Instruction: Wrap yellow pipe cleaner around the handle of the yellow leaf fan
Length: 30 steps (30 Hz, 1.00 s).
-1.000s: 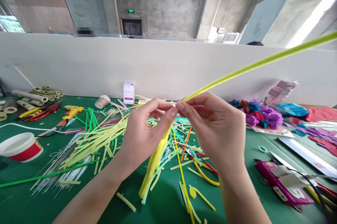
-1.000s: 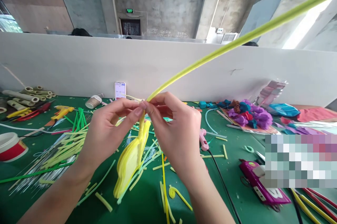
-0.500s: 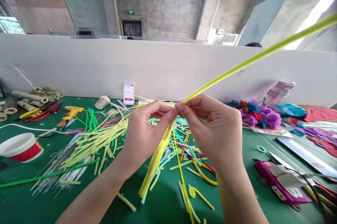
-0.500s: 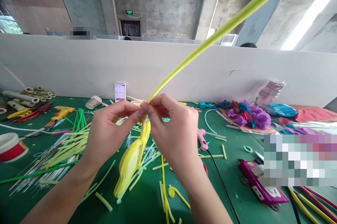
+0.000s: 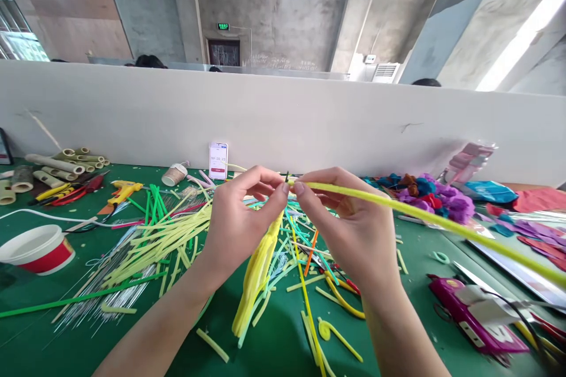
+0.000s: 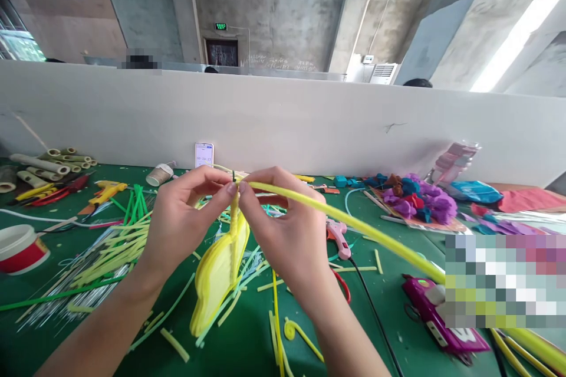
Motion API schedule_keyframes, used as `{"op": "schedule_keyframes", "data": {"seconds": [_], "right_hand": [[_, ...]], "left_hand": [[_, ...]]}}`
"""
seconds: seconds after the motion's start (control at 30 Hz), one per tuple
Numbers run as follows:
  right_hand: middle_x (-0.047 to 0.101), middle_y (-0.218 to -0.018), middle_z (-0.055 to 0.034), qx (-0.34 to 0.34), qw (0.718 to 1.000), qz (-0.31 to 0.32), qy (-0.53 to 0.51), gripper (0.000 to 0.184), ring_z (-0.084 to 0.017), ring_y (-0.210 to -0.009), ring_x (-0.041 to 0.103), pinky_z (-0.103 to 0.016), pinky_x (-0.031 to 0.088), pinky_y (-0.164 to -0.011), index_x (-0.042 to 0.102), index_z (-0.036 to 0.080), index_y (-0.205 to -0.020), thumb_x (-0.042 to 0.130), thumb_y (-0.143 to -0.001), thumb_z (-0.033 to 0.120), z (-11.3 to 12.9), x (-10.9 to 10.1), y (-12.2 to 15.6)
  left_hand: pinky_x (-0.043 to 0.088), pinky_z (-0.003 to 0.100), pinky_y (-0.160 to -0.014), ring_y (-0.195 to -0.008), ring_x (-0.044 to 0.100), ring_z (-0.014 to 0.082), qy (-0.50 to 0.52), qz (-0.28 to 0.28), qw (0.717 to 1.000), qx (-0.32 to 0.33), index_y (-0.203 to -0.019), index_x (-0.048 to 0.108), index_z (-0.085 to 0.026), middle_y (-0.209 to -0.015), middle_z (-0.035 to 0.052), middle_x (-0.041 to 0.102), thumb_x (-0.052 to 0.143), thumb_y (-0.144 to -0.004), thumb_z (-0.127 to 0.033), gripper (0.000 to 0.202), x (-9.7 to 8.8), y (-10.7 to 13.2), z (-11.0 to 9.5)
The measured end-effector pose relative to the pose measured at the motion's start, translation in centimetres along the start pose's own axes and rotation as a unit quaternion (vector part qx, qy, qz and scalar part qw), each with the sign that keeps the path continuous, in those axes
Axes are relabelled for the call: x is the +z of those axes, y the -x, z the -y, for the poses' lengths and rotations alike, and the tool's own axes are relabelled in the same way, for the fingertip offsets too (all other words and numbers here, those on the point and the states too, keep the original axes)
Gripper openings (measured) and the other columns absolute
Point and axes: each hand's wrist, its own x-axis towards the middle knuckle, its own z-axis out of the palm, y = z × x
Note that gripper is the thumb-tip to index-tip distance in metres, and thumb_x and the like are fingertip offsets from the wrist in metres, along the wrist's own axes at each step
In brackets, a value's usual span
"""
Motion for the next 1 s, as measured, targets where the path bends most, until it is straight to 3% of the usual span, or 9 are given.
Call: {"op": "schedule_keyframes", "data": {"seconds": [0.17,0.3,0.5,0.7,0.83,1.0], "right_hand": [[0.074,-0.081,-0.001,-0.005,0.999,0.019,-0.037,0.004,-0.014,-0.074,0.068,-0.027,0.059,-0.068,0.073,0.02,-0.085,0.071,-0.083,0.022,-1.1,0.5,-0.3],[0.073,-0.08,-0.0009,0.045,0.99,0.041,-0.125,0.007,-0.014,-0.073,0.069,-0.025,0.057,-0.065,0.072,0.02,-0.084,0.074,-0.082,0.026,-1.9,1.0,-0.6],[0.072,-0.074,0.0012,0.116,0.958,0.086,-0.247,0.014,-0.011,-0.068,0.067,-0.025,0.055,-0.067,0.07,0.02,-0.08,0.077,-0.08,0.031,-3.4,1.5,-1.0],[0.068,-0.069,0.002,0.146,0.939,0.121,-0.287,0.015,-0.011,-0.066,0.064,-0.024,0.05,-0.063,0.069,0.019,-0.083,0.076,-0.082,0.033,-3.9,1.8,-1.2],[0.068,-0.071,0.0026,0.114,0.948,0.074,-0.287,0.01,-0.01,-0.067,0.065,-0.024,0.053,-0.067,0.07,0.02,-0.082,0.077,-0.081,0.027,-3.4,1.7,-1.1],[0.069,-0.079,0.0002,0.008,0.985,0.025,-0.171,0.005,-0.013,-0.069,0.066,-0.027,0.055,-0.065,0.072,0.021,-0.084,0.075,-0.083,0.025,-2.5,1.1,-1.0]], "left_hand": [[0.057,0.025,-0.067,-0.074,0.069,0.0152,0.093,0.026,0.994,-0.058,-0.085,0.07,-0.021,-0.081,0.0018,0.072,0.073,-0.084,-0.033,0.013,-0.9,-0.4,1.2],[0.059,0.026,-0.068,-0.076,0.07,0.0159,0.152,0.034,0.983,-0.098,-0.087,0.07,-0.02,-0.08,0.002,0.072,0.074,-0.082,-0.036,0.016,-1.2,-0.7,2.0],[0.06,0.028,-0.072,-0.076,0.071,0.0147,0.205,0.035,0.974,-0.096,-0.086,0.07,-0.021,-0.081,0.0003,0.073,0.074,-0.082,-0.031,0.011,-1.2,-0.9,3.0],[0.058,0.029,-0.07,-0.073,0.07,0.0154,0.162,0.037,0.983,-0.077,-0.086,0.068,-0.02,-0.078,0.0002,0.072,0.07,-0.084,-0.032,0.012,-1.4,-0.7,2.8],[0.059,0.029,-0.076,-0.078,0.071,0.016,0.174,0.055,0.98,-0.081,-0.088,0.07,-0.02,-0.083,0.0016,0.073,0.072,-0.084,-0.032,0.013,-1.3,-0.6,2.5],[0.059,0.026,-0.078,-0.086,0.072,0.0171,0.205,0.092,0.97,-0.09,-0.092,0.072,-0.02,-0.088,0.0029,0.073,0.074,-0.084,-0.034,0.015,-1.0,-0.4,2.5]]}}
